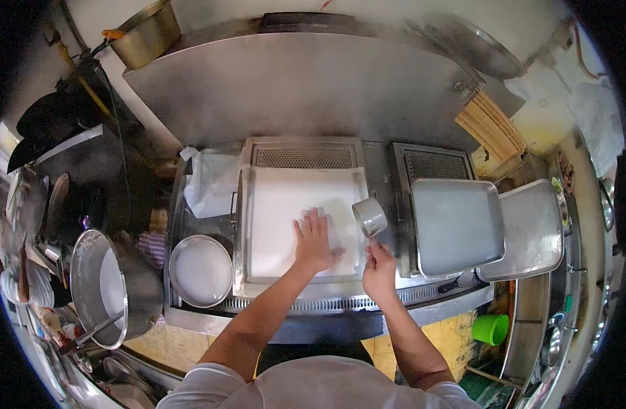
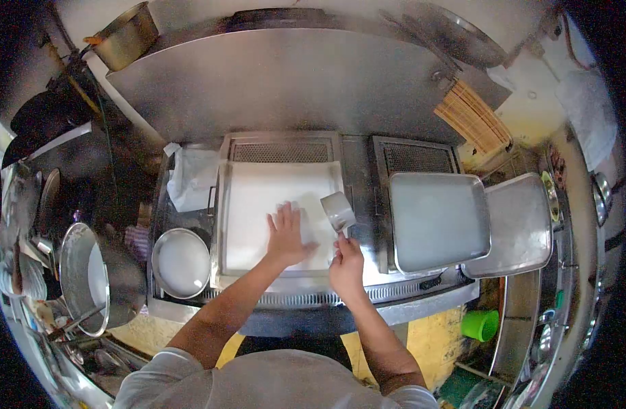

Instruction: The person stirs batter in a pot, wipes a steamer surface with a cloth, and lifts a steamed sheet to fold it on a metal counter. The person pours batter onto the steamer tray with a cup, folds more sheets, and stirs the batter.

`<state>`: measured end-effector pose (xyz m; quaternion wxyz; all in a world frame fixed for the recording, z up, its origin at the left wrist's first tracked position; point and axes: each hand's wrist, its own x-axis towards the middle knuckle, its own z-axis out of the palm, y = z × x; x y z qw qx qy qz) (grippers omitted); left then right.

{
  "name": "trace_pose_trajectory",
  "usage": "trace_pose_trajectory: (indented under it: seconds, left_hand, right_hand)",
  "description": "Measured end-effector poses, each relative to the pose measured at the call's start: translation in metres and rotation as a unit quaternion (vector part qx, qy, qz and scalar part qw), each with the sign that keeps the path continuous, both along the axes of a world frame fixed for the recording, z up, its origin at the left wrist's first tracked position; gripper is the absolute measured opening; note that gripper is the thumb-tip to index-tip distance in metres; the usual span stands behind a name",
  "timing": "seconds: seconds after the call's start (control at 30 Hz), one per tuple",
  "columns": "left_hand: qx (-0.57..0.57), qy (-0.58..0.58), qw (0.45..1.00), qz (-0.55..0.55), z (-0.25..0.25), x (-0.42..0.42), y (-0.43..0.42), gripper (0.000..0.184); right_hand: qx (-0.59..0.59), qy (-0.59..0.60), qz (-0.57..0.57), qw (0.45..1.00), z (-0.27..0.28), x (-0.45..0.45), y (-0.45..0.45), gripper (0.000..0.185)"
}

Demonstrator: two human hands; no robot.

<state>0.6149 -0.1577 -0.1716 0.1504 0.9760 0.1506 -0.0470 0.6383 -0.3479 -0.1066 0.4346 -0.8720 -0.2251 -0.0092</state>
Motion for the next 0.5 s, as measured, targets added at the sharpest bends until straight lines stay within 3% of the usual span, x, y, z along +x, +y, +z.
trace_pose_trajectory:
  seconds: [0.27, 0.43, 0.5]
  left_hand:
    - [-0.011, -0.084, 0.992, 0.092, 0.015, -0.062, 0.05, 0.098]
    - [-0.006, -0.247, 0.943, 0.221, -0.028, -0.159, 0.149, 0.065]
    - [-0.009, -0.218, 0.934, 0.282, -0.048, -0.206, 0.184, 0.064]
  right_hand:
    - [-0.072, -0.06, 0.036, 0.995, 0.009, -0.027, -0.008, 0.056]
    - [-0.149, -0.107, 0.052, 0.982, -0.018, -0.04, -0.004, 0.058]
    - [-0.141, -0.097, 0.062, 0.983, -0.014, -0.049, 0.009, 0.056]
